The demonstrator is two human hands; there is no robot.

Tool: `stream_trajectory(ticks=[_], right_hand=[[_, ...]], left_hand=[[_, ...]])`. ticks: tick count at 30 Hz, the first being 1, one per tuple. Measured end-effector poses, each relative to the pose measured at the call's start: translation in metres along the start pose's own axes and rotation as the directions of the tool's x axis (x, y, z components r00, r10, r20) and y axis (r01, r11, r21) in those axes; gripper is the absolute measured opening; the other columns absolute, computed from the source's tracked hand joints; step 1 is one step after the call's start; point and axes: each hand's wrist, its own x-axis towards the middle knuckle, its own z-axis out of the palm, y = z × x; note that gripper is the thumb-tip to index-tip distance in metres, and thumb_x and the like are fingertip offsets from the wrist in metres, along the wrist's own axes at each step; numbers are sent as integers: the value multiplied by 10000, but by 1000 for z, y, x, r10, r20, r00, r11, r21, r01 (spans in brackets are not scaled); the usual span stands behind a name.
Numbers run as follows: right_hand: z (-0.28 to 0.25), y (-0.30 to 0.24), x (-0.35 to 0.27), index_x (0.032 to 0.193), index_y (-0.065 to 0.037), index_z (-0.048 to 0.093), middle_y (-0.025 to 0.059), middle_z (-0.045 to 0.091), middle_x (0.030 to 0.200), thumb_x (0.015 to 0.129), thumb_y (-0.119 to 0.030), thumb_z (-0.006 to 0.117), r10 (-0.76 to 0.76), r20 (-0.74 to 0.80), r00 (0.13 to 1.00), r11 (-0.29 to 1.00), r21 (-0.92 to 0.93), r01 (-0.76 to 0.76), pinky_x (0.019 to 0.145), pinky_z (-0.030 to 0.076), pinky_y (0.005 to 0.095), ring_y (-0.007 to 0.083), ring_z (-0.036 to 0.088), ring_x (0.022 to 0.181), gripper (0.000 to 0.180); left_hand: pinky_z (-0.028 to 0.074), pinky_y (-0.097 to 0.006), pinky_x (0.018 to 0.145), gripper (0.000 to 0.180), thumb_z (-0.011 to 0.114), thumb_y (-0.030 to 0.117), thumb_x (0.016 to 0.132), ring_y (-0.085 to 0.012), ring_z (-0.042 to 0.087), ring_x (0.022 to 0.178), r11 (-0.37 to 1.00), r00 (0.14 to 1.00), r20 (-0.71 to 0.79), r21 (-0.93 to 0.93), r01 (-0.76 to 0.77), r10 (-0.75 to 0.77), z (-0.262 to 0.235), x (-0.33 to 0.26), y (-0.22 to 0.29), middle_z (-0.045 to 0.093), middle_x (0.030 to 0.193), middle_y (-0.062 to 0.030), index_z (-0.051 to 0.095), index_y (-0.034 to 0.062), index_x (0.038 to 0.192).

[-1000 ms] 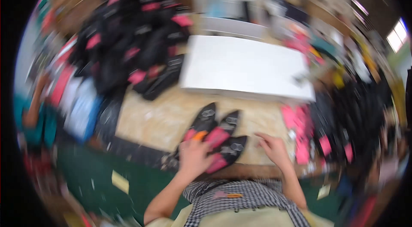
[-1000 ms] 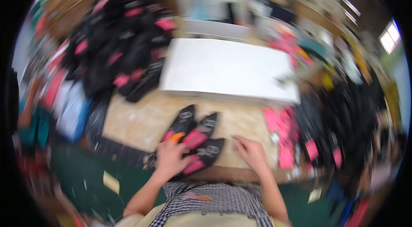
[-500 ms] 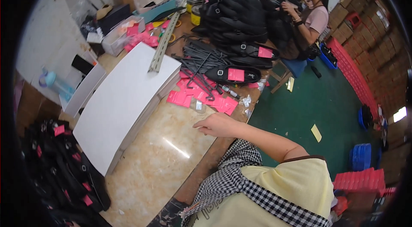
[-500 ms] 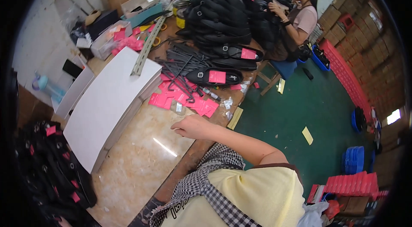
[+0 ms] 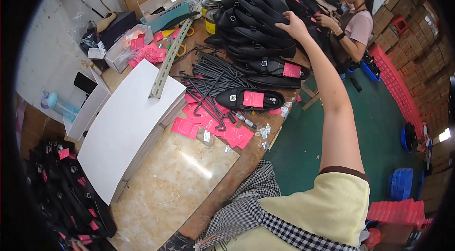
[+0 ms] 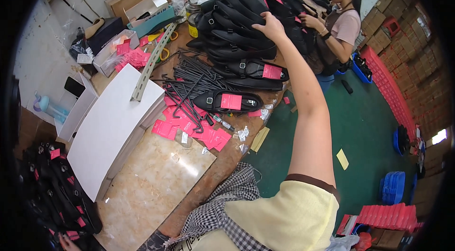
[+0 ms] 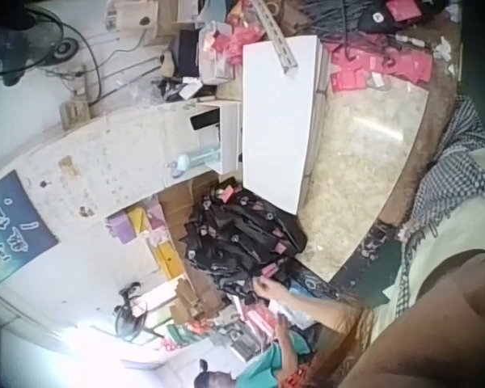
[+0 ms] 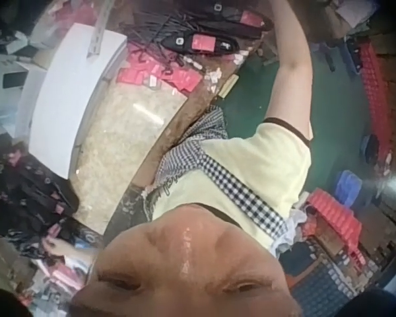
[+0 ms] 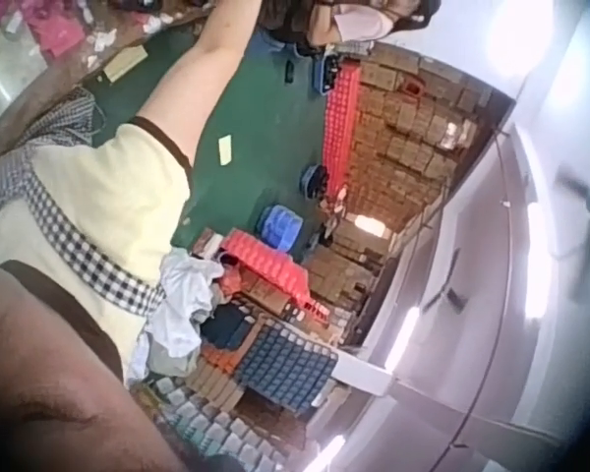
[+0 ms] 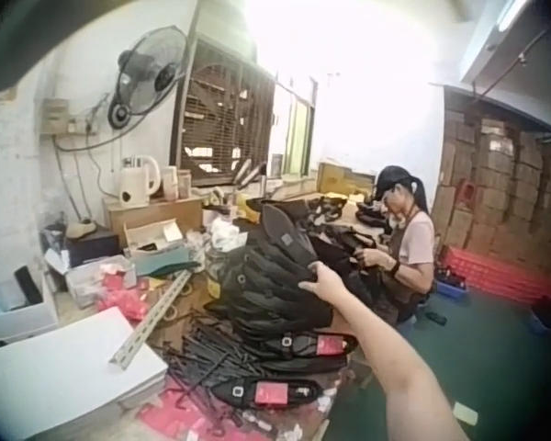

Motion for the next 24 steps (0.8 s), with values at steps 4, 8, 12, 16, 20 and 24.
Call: stream_trajectory(ticks=[4,8,12,16,20,24], right_hand=[[27,-17,13,1215,-49,572,173,679,1059,708,-453,798,-116,223,968,981,-128,147,895,468,462,348,641,1038,686],[17,-34,37,1168,-83,602,153,698,1033,688,-467,789,-162,384,909,949,-192,250,837,413,493,340,647,1038,642],[-4,-20,77,1194,4,602,144,705,1046,711,-337,810,-375,122,919,926,87,367,911,479,407,303,671,1009,626],[-51,-103,61,1190,28,600,87,683,1047,756,-194,794,-123,542,832,605,705,-370,838,529,300,170,657,950,525],[-52,-197,-15,1177,9,604,66,673,1044,782,-138,768,-203,436,877,249,889,-384,844,514,283,114,631,929,452],[-65,-293,-146,1109,25,611,80,674,984,803,-119,752,-304,225,926,283,949,-138,826,493,285,97,612,895,366]], left_hand=[[440,-377,969,259,646,138,933,-311,625,996,962,967,253,-271,36,35,19,-68,145,690,1068,-208,681,-82,1065],[445,-295,978,303,542,58,939,-204,587,1106,879,899,406,-354,319,-163,75,-156,103,622,1200,-104,610,-22,1224],[444,-337,1003,347,623,27,854,-225,607,1135,745,841,506,-482,461,-193,114,-166,176,647,1216,-156,630,-25,1197],[440,-334,1023,354,565,31,909,-219,595,1161,597,736,676,-600,533,22,120,-147,296,641,1244,-121,615,-4,1258],[480,-404,991,695,526,206,978,-284,531,1265,132,464,697,-619,774,547,134,-143,431,432,1467,-179,168,121,1567],[445,-415,1027,796,549,352,986,-236,466,1311,-143,604,642,-621,771,472,150,-132,495,375,1490,-143,44,200,1582]])
